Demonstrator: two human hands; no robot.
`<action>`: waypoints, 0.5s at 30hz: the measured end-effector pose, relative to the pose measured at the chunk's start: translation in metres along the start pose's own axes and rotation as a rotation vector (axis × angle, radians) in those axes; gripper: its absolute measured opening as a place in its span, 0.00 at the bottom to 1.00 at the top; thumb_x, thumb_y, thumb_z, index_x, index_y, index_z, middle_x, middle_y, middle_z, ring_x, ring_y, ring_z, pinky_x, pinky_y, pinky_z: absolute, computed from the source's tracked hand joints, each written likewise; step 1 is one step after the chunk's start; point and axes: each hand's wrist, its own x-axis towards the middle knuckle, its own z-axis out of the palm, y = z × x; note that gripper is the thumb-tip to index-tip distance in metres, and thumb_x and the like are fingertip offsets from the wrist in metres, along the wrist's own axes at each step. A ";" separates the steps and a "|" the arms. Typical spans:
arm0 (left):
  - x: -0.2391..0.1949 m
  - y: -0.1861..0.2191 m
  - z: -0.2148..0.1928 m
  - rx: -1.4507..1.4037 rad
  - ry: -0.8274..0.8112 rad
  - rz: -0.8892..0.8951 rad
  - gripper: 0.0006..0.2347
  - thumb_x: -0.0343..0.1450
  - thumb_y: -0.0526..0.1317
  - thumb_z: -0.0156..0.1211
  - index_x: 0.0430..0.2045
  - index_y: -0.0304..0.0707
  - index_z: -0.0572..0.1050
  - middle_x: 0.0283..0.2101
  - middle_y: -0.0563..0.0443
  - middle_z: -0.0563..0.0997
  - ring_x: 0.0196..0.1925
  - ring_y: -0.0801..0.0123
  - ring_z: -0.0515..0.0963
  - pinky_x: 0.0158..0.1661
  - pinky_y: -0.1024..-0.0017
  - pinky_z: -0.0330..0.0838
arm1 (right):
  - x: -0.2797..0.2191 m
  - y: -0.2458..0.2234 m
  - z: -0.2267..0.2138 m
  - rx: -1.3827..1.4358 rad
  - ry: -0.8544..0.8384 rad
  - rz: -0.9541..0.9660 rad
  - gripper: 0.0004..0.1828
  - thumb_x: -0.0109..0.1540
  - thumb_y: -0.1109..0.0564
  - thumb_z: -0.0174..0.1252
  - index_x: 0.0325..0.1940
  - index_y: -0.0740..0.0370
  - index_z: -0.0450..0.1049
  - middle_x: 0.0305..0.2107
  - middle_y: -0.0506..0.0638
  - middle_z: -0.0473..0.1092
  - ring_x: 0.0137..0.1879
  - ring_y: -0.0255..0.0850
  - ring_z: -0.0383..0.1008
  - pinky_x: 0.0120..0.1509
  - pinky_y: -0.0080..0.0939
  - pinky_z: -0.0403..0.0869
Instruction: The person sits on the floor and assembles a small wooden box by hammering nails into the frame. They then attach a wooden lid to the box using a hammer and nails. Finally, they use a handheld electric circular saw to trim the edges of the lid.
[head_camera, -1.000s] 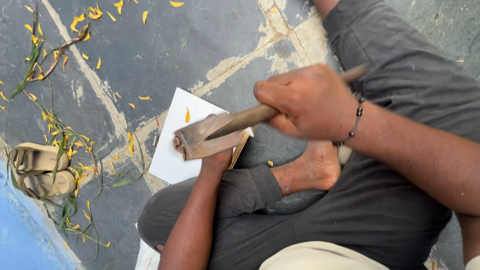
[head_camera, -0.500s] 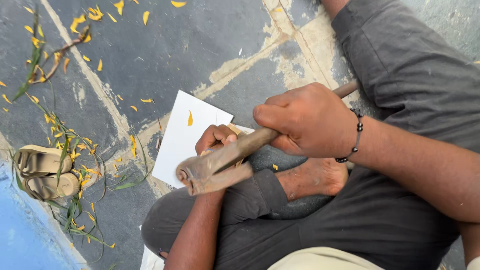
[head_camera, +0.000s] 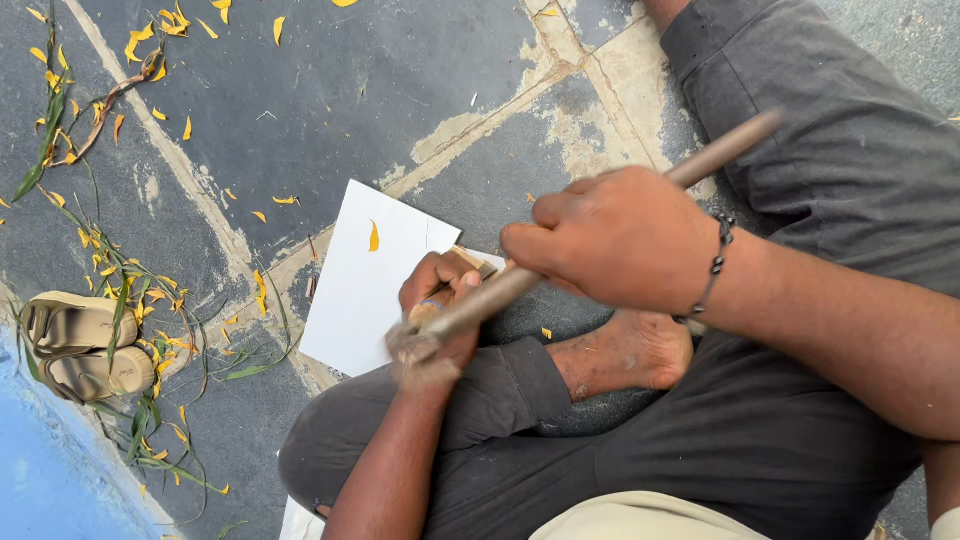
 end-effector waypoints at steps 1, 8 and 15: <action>0.002 0.000 0.000 0.010 -0.016 -0.004 0.10 0.77 0.38 0.60 0.26 0.39 0.67 0.27 0.56 0.73 0.30 0.80 0.68 0.32 0.76 0.65 | 0.001 0.000 0.000 -0.088 -0.022 0.005 0.12 0.58 0.49 0.66 0.36 0.53 0.71 0.22 0.45 0.71 0.28 0.43 0.78 0.28 0.45 0.75; -0.003 0.001 0.001 -0.088 0.026 0.016 0.10 0.76 0.38 0.61 0.27 0.40 0.68 0.27 0.56 0.74 0.28 0.80 0.67 0.30 0.76 0.66 | -0.004 0.000 0.002 0.208 0.051 0.003 0.14 0.55 0.49 0.65 0.38 0.55 0.71 0.23 0.45 0.71 0.28 0.43 0.77 0.26 0.45 0.72; -0.002 0.006 0.001 -0.024 0.005 -0.006 0.11 0.77 0.39 0.61 0.26 0.40 0.66 0.28 0.56 0.74 0.30 0.79 0.67 0.32 0.76 0.66 | -0.004 0.000 -0.003 -0.016 0.029 0.004 0.11 0.58 0.48 0.63 0.34 0.53 0.71 0.21 0.45 0.70 0.27 0.43 0.77 0.27 0.45 0.73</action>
